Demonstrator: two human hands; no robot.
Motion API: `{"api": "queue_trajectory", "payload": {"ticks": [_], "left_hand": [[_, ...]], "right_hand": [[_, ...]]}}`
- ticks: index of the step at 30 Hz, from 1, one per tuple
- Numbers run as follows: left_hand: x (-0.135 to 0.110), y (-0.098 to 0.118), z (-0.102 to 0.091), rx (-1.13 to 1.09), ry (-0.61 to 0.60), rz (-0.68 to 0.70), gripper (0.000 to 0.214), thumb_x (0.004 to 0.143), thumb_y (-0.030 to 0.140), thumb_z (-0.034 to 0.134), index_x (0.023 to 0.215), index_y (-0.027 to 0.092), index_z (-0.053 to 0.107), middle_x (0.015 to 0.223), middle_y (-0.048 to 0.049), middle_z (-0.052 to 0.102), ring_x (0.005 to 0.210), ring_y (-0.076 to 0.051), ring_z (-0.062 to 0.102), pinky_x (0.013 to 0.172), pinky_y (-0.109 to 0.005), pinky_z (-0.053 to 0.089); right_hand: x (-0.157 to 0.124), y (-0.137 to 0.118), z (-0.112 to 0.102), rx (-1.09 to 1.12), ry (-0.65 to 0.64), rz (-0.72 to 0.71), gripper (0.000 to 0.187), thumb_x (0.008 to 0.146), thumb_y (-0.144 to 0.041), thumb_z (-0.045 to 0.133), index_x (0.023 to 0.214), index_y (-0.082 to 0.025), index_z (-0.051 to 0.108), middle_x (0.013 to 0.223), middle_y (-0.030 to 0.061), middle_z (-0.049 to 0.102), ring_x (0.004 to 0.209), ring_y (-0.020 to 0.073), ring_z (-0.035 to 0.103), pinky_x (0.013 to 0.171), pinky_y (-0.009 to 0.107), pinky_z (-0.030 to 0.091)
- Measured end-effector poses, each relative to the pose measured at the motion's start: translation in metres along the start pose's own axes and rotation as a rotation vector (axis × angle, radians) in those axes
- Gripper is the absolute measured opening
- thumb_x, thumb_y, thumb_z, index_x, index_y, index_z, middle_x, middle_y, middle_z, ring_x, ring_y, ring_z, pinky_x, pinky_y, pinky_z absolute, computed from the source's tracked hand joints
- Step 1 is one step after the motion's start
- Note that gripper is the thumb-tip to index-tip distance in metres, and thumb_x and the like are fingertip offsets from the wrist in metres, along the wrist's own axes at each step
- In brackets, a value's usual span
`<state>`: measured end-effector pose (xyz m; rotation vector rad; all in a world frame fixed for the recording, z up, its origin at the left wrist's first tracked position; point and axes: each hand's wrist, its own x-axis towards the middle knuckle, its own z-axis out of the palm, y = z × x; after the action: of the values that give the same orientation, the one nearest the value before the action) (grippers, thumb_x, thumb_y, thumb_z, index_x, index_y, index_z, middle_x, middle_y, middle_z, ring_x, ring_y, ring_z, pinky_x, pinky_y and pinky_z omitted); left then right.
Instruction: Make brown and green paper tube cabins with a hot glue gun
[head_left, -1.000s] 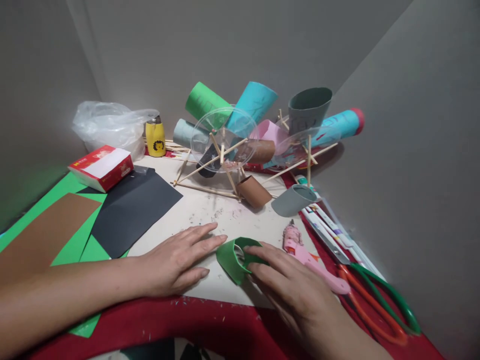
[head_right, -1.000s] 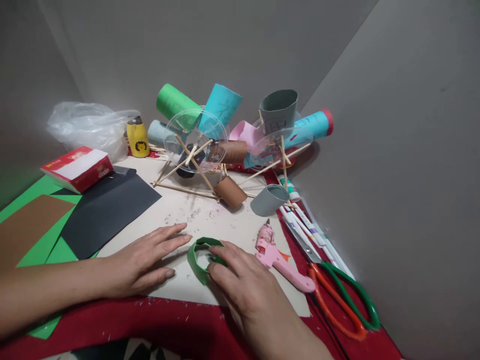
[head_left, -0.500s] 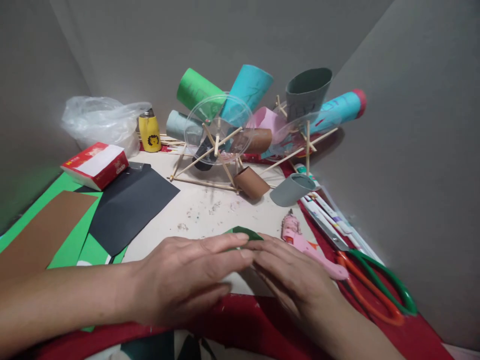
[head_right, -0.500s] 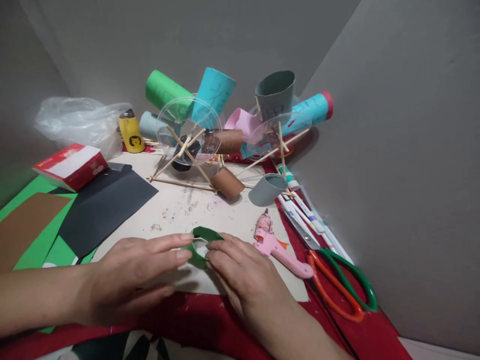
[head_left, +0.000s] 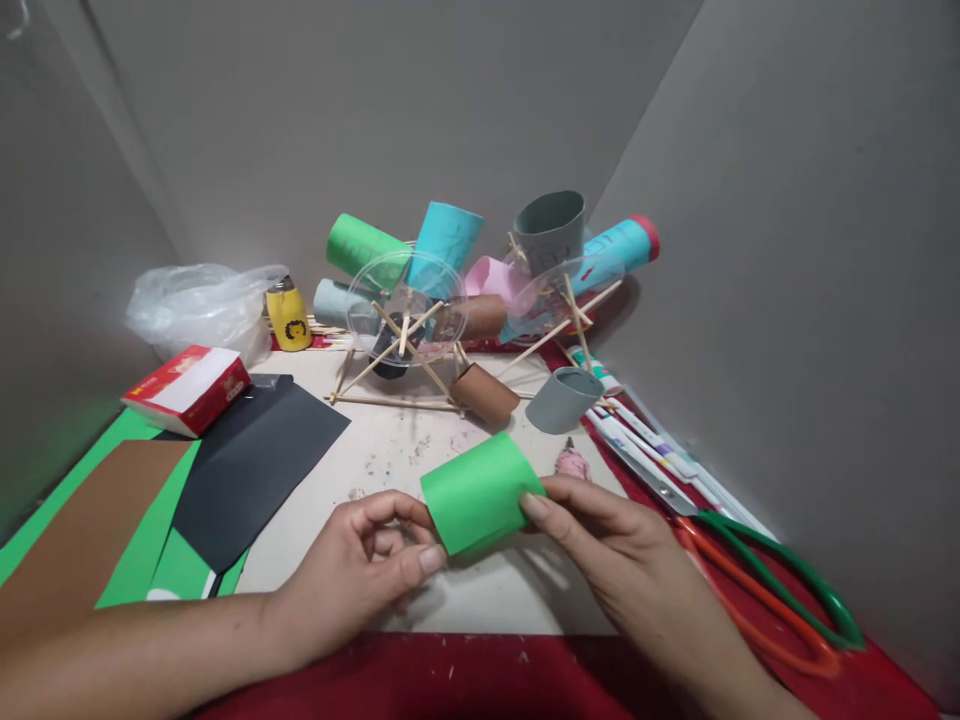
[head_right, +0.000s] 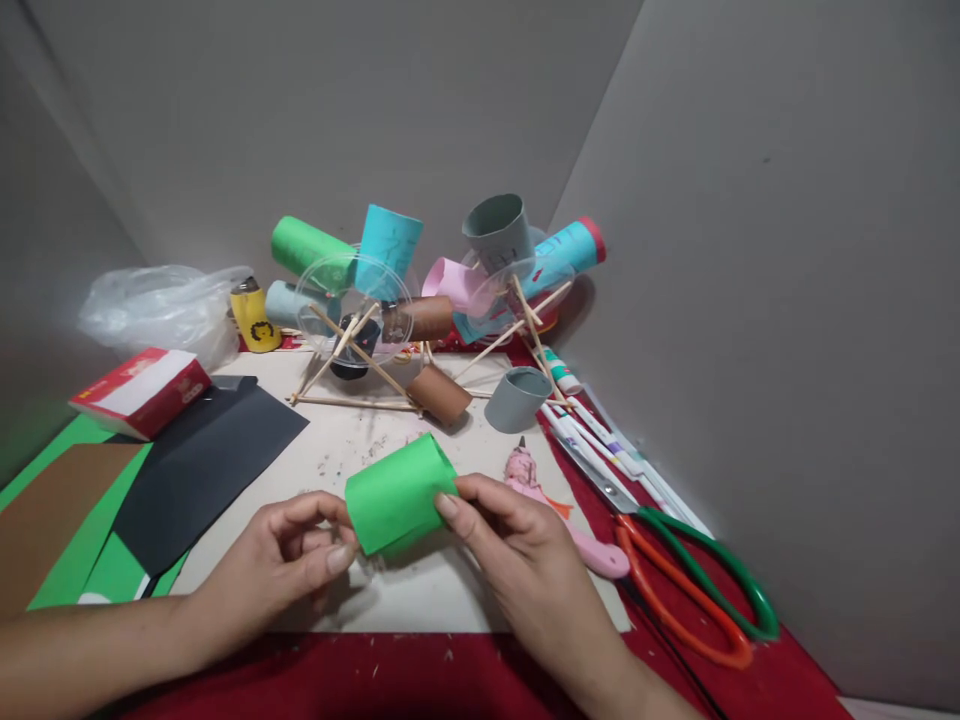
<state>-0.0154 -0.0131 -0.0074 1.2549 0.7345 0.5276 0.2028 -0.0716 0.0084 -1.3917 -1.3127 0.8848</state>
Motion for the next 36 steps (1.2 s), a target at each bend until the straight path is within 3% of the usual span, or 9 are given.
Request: {"api": "queue_trajectory", "payload": {"ticks": [7, 14, 23, 29, 36], "left_hand": [[0.002, -0.003, -0.003, 0.028, -0.016, -0.023, 0.038, 0.081, 0.048, 0.064, 0.077, 0.01, 0.067, 0.057, -0.0018, 0.061, 0.047, -0.008, 0.054, 0.05, -0.018, 0.043], [0.004, -0.006, -0.003, 0.066, -0.074, -0.05, 0.047, 0.087, 0.052, 0.054, 0.066, 0.011, 0.065, 0.058, -0.0086, 0.07, 0.049, -0.011, 0.059, 0.053, -0.019, 0.046], [0.005, -0.011, -0.004, 0.007, -0.081, -0.071, 0.042, 0.086, 0.05, 0.057, 0.073, 0.01, 0.064, 0.058, -0.0078, 0.07, 0.048, -0.011, 0.06, 0.053, -0.019, 0.047], [0.011, -0.01, -0.009, -0.126, -0.002, -0.062, 0.038, 0.085, 0.051, 0.058, 0.088, 0.012, 0.059, 0.051, -0.0036, 0.067, 0.043, -0.012, 0.06, 0.045, -0.017, 0.043], [0.015, -0.007, -0.015, -0.12, -0.027, -0.122, 0.038, 0.087, 0.051, 0.055, 0.094, 0.013, 0.059, 0.04, 0.0029, 0.057, 0.033, -0.01, 0.053, 0.037, -0.014, 0.036]], "right_hand": [[0.002, 0.001, 0.015, 0.152, -0.076, 0.162, 0.022, 0.085, -0.04, 0.063, 0.078, -0.021, 0.071, 0.068, -0.0023, 0.065, 0.065, 0.0117, 0.056, 0.061, 0.019, 0.047], [0.0, 0.009, 0.021, 0.287, -0.078, 0.342, 0.03, 0.079, -0.049, 0.067, 0.08, -0.019, 0.069, 0.069, -0.0025, 0.063, 0.064, 0.0107, 0.06, 0.061, 0.019, 0.047], [0.0, 0.006, 0.026, 0.285, -0.045, 0.409, 0.034, 0.077, -0.049, 0.069, 0.09, -0.018, 0.072, 0.075, 0.0005, 0.068, 0.063, 0.0134, 0.063, 0.063, 0.024, 0.051], [-0.001, 0.008, 0.027, 0.252, -0.118, 0.399, 0.03, 0.08, -0.048, 0.066, 0.081, -0.019, 0.072, 0.075, 0.0009, 0.07, 0.064, 0.0138, 0.063, 0.065, 0.025, 0.05], [-0.003, 0.014, 0.026, 0.3, -0.18, 0.472, 0.036, 0.082, -0.051, 0.063, 0.075, -0.016, 0.07, 0.065, 0.0061, 0.073, 0.057, 0.014, 0.062, 0.061, 0.025, 0.047]]}}
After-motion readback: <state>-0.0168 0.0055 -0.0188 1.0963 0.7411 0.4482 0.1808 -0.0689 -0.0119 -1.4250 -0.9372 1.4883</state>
